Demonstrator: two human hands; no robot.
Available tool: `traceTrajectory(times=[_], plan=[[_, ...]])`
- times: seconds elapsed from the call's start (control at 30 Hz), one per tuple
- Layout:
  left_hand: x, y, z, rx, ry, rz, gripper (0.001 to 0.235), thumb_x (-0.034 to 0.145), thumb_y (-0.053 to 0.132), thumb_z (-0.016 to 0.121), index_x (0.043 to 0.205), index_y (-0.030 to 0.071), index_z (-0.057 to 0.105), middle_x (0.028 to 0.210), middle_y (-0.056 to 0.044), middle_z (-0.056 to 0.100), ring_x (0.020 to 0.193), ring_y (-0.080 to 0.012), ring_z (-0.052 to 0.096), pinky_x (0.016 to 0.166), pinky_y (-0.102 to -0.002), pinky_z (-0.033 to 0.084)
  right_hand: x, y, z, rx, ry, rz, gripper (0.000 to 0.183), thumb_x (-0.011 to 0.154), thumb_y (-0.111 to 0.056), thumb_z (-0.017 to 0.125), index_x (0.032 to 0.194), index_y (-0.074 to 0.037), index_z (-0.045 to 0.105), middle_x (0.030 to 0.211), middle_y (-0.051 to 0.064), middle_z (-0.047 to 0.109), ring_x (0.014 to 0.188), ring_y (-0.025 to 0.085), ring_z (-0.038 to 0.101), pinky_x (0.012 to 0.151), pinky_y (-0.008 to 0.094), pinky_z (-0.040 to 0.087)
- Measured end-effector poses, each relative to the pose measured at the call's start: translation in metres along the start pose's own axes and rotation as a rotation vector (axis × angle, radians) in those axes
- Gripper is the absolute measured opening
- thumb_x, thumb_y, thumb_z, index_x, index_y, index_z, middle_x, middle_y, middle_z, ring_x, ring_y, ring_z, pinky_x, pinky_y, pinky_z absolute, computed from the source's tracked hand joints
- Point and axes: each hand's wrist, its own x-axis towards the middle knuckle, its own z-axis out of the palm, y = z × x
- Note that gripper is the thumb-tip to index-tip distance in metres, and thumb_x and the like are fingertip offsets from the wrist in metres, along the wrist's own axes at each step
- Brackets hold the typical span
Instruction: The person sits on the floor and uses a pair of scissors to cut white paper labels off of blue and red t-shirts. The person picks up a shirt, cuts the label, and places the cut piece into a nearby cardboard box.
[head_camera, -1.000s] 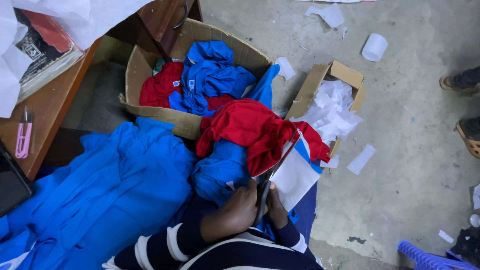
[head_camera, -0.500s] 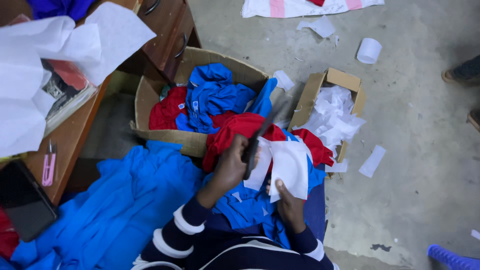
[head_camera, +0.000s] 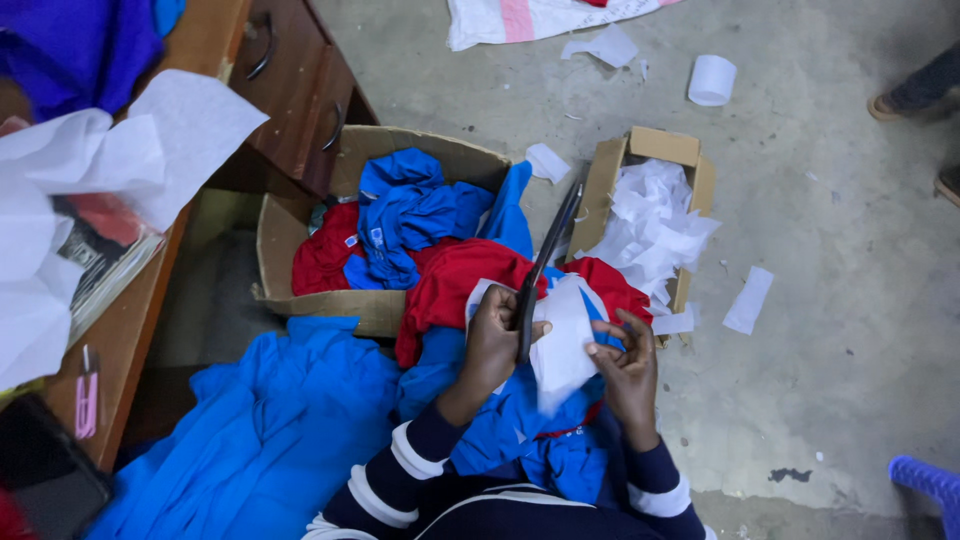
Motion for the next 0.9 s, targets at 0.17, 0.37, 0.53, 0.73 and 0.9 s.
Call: traceTrajectory(times=[0.17,0.37,0.53,0.73,0.9], plan=[[0.011,-0.004,0.021,-0.073,-0.051,-0.037,0.049,0.079,0.006,0.096,0.101,0.007,0.052,0.072,-0.001,0.06,0.064,-0.0056,0.06,0.056,-0.015,0.043,0.019,0.045,-0.03,0.343,-0.061,0.242,0.021,0.101,-0.01,0.069,0.117,0.004,0.065,0.095,0.025,0.076,0.072,0.031,0.08,0.061,0.039,0.068],[0.02,-0.007,0.052,0.049,0.064,-0.048,0.046,0.082,0.005,0.093,0.106,0.005,0.053,0.075,-0.006,0.064,0.062,-0.0103,0.062,0.056,-0.019,0.05,0.034,0.056,-0.056,0.738,0.034,0.3,0.059,0.099,-0.058,0.053,0.101,-0.001,0.068,0.091,0.018,0.07,0.085,0.032,0.075,0.081,0.044,0.064],[0.038,-0.023,0.076,0.212,0.098,-0.035,0.043,0.084,0.005,0.09,0.107,0.003,0.054,0.075,-0.008,0.065,0.062,-0.0121,0.064,0.055,-0.022,0.05,0.036,0.035,-0.052,0.786,0.045,0.284,0.055,0.098,-0.051,0.054,0.121,-0.002,0.06,0.111,0.016,0.066,0.103,0.033,0.071,0.094,0.046,0.061],[0.08,-0.087,0.1,0.224,0.072,-0.039,0.045,0.08,0.001,0.091,0.104,0.006,0.053,0.071,-0.006,0.063,0.058,-0.0105,0.06,0.051,-0.021,0.045,0.078,0.03,-0.068,0.512,0.087,0.272,0.054,0.1,-0.01,0.066,0.15,-0.003,0.047,0.122,0.022,0.071,0.103,0.035,0.075,0.087,0.049,0.065],[0.109,-0.118,0.098,0.193,0.165,-0.059,0.049,0.079,0.001,0.092,0.103,0.007,0.05,0.071,-0.003,0.061,0.058,-0.0095,0.056,0.054,-0.02,0.043,0.092,0.022,-0.098,0.588,-0.284,0.212,0.117,0.073,-0.004,0.092,0.169,-0.013,0.026,0.167,0.027,0.035,0.141,0.039,0.054,0.109,0.052,0.051]])
